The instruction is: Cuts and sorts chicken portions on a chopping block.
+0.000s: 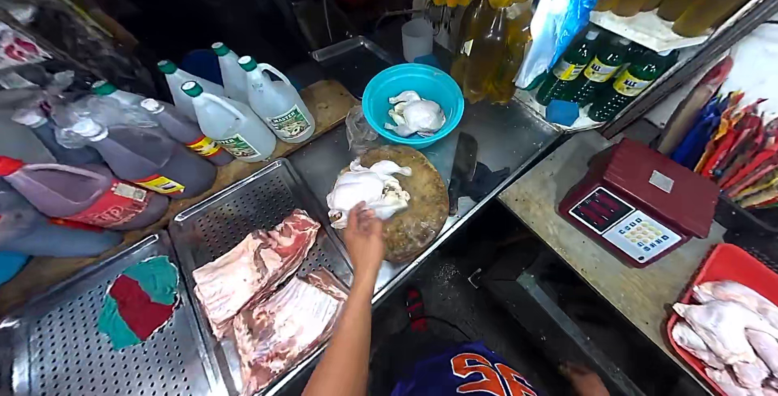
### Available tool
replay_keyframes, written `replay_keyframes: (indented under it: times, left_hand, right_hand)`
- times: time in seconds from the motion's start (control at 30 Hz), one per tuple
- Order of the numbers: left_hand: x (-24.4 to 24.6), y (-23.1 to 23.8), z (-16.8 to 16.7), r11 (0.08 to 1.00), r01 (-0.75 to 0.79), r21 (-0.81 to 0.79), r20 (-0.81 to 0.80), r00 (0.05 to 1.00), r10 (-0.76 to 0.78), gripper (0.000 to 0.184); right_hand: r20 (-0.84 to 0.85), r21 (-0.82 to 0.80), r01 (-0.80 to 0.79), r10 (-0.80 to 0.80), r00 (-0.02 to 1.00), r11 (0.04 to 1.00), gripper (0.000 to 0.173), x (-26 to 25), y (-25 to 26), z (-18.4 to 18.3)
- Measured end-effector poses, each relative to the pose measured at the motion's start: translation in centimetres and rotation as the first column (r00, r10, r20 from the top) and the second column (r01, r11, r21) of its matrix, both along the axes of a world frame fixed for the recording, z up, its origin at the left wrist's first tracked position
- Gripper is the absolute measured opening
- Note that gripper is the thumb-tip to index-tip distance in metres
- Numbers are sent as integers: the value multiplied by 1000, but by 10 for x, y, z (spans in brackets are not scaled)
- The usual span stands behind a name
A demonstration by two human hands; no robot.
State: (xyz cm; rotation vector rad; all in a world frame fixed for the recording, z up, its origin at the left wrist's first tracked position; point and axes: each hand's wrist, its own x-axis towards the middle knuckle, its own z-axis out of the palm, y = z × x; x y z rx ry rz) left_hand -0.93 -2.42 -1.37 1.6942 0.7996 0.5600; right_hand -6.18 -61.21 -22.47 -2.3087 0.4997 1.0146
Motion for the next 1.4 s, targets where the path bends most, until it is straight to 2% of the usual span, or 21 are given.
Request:
replay_keyframes:
  times: [0.1, 0.17, 0.27, 0.37, 0.43, 0.53, 0.63, 0.7, 0.8, 0.87, 0.93, 1.0, 1.07, 1.13, 1.17, 1.23, 1.33, 1.4]
  left_hand:
    - [5, -26, -12, 945, 283, 165, -120, 957, -266, 57]
    - [12, -40, -17, 883, 426, 199, -238, 894, -378, 62]
    - [31, -45, -30, 856, 476, 204, -304, 862, -406, 69]
    - [50, -35, -44, 839, 512, 187, -442, 806, -394, 76]
    - [58, -25, -52, 796, 576, 188, -546, 735, -403, 74]
    - [60, -12, -55, 706, 693, 145, -664, 597, -450, 70]
    - [70, -8, -28, 745, 662, 81, -666, 592, -453, 75]
    - [90, -2, -7, 792, 609, 42, -660, 612, -436, 78]
    - [142, 9, 20, 866, 499, 42, -734, 604, -312, 77]
    - [184, 16, 22, 890, 455, 34, -824, 517, -232, 79]
    - [218, 22, 10, 898, 439, 20, -905, 389, -170, 76]
    - [235, 20, -1, 913, 407, 16, -945, 304, -118, 67]
    - [233, 15, -3, 930, 368, 21, -959, 270, -85, 64]
    - [217, 9, -4, 942, 335, 32, -952, 297, -73, 59]
    - [205, 9, -6, 948, 316, 41, -936, 345, -75, 55]
    - [181, 17, 3, 973, 216, 76, -839, 542, -54, 44]
    - [151, 36, 57, 997, -83, 6, -492, 867, 75, 32]
    - [129, 35, 99, 952, -235, -197, -222, 956, 191, 30]
  right_hand:
    - [57, -31, 68, -66, 996, 997, 40, 55, 57, 41]
    - [79, -74, 6, -1, 997, 997, 42, 82, 80, 60]
    - [123, -97, -23, 35, 992, 995, 43, 117, 95, 72]
    - [247, -60, 77, -60, 967, 995, 43, 140, 107, 84]
    - [373, -90, 101, -60, 926, 991, 40, 157, 122, 99]
    - [492, -149, 27, 50, 869, 989, 42, 188, 151, 114]
    - [495, -122, -94, 143, 857, 988, 54, 234, 204, 133]
    - [499, -82, -242, 250, 830, 967, 53, 265, 243, 132]
    - [498, -39, -492, 444, 745, 870, 49, 304, 311, 120]
    - [434, -22, -619, 566, 701, 785, 48, 324, 355, 117]
    - [322, -30, -701, 671, 668, 713, 51, 344, 390, 109]
    - [219, -56, -732, 723, 655, 680, 51, 360, 412, 98]
    - [147, -65, -738, 738, 659, 672, 51, 371, 424, 90]
    - [108, -81, -747, 751, 651, 660, 51, 374, 432, 88]
    - [109, -99, -744, 750, 652, 661, 49, 374, 434, 87]
    - [158, -151, -708, 724, 672, 690, 46, 369, 436, 82]
    - [188, -133, -626, 640, 745, 768, 44, 365, 437, 81]
    - [203, -35, -541, 536, 819, 840, 48, 364, 433, 83]
